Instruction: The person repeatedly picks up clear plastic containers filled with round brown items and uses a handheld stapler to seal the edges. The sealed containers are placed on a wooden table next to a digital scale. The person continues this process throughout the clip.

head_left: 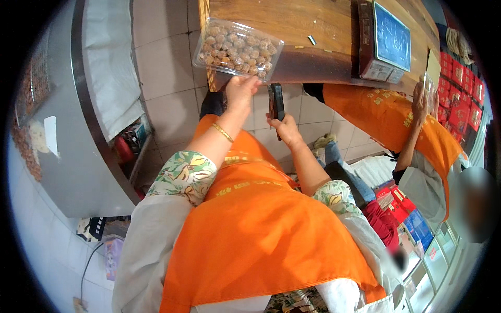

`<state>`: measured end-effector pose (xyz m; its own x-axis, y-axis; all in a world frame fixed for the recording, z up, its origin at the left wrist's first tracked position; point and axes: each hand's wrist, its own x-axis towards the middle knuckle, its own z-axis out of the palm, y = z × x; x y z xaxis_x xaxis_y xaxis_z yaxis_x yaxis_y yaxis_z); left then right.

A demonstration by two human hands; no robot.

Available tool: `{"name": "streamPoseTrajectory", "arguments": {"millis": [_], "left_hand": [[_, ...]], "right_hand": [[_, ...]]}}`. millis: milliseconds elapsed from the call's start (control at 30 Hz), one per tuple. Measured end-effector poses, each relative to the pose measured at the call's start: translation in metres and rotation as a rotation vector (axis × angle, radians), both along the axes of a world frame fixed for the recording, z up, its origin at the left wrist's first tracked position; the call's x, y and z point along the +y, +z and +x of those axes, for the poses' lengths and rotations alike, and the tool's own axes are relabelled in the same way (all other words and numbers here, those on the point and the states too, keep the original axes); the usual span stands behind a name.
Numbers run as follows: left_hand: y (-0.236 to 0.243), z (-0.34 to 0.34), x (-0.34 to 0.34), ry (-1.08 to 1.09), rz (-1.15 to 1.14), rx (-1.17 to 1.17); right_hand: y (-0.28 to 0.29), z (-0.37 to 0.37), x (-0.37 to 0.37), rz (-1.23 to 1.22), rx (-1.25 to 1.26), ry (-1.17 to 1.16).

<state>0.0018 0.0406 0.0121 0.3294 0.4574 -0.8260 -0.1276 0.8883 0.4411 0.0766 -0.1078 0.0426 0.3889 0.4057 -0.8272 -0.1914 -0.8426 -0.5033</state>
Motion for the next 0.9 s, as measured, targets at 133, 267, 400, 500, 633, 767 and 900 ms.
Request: {"name": "streamPoseTrajectory", "arguments": {"millis": [133,267,400,500,633,767,900], "left_hand": [[-0.001,0.009,-0.011,-0.035,0.028,0.036],[0.0,0.008,-0.011,-0.093,0.106,0.043],[-0.001,0.003,-0.011,-0.141,0.159,0.062],[-0.004,0.0,-0.013,-0.135,0.167,0.052],[-0.006,-0.002,-0.011,-0.21,0.199,0.019],[-0.009,-0.002,-0.012,-0.197,0.21,0.051],[-0.005,0.0,-0.01,-0.184,0.219,0.072]], "right_hand": [[0.001,0.011,0.001,-0.03,-0.077,0.137],[0.018,0.017,0.021,-0.11,-0.131,0.267],[0.009,0.019,0.018,0.025,-0.174,0.301],[0.009,0.016,0.02,0.077,-0.18,0.301],[0.014,0.007,0.025,0.018,-0.215,0.282],[0.008,0.006,0.023,-0.001,-0.249,0.313],[0.009,0.001,0.023,0.003,-0.315,0.307]]}}
